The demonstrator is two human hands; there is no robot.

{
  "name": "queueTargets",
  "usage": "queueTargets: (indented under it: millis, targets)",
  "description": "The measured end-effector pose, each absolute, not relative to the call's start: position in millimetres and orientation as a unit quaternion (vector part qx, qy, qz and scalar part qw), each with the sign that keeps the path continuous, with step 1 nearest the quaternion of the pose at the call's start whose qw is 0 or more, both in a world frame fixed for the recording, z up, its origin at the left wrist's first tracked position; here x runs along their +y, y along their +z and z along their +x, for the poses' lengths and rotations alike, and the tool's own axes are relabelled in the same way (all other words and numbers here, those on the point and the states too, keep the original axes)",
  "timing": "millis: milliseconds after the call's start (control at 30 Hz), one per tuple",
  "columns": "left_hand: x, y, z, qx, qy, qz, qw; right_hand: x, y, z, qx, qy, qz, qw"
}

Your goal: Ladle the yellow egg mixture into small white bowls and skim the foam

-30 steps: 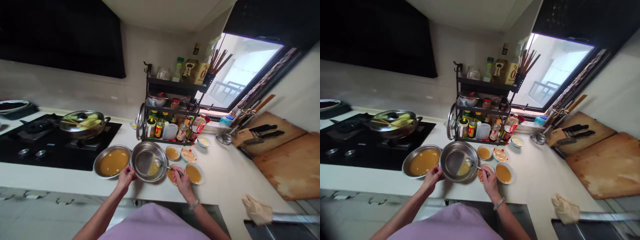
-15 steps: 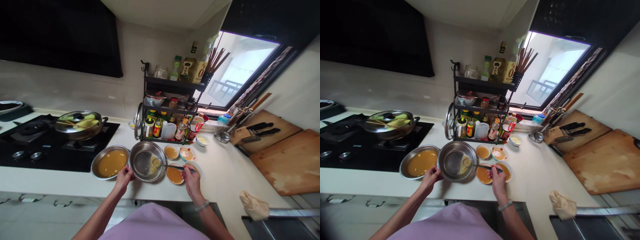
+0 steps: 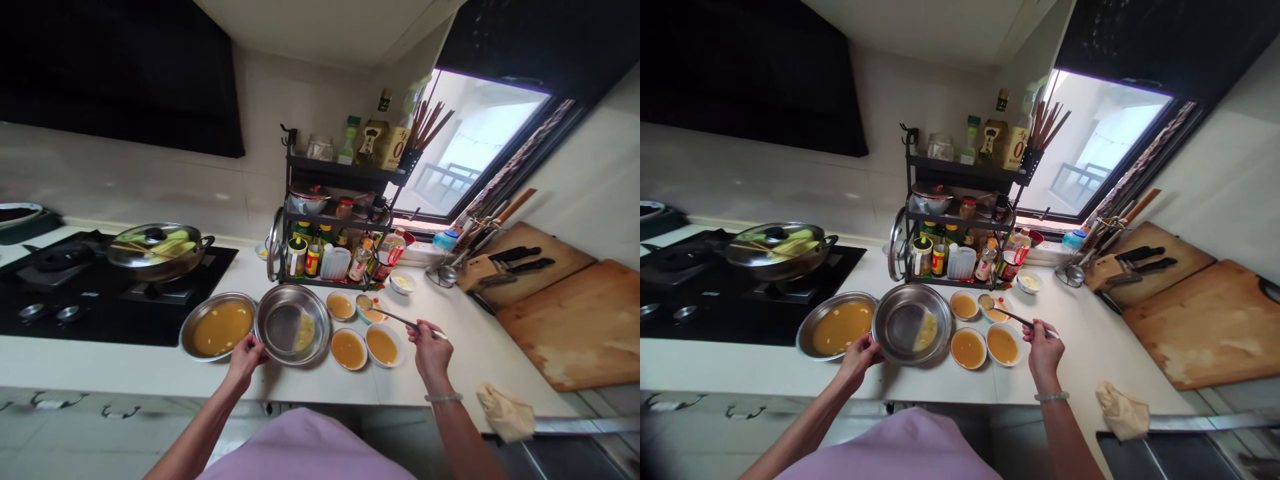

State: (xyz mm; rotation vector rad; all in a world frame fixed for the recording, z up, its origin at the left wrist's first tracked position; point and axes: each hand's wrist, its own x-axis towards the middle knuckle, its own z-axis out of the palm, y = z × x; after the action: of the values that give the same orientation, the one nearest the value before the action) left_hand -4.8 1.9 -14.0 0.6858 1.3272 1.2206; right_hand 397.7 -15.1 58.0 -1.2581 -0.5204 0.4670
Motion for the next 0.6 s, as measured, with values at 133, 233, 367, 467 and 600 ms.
queueTargets:
  millis: [133,233,367,467,600]
  targets:
    - [1.6,-13.3,-4.3,0.567,0.523,0.286,0.569,-14.7,45.9,416.2,-0.266,0.15,-0.619,0.724]
    - [1.8,-12.6,-4.2,0.57,0.521,0.287,0.567,-20.0,37.0,418.5,-0.328,0.133,-0.655,0.668]
    - [1.2,-11.7,-4.3,0.569,0.518,0.292,0.568,-32.0,36.5,410.3,-0.464,0.103,-0.646,0.597]
    - [0.5,-11.2,-4.7,0.564,0.521,0.293,0.569,-39.1,47.2,396.7,-0.536,0.111,-0.608,0.575]
    - [0.5,-11.2,-5.8,0.567,0.521,0.296,0.566,-41.2,60.2,366.0,-0.504,0.178,-0.578,0.617]
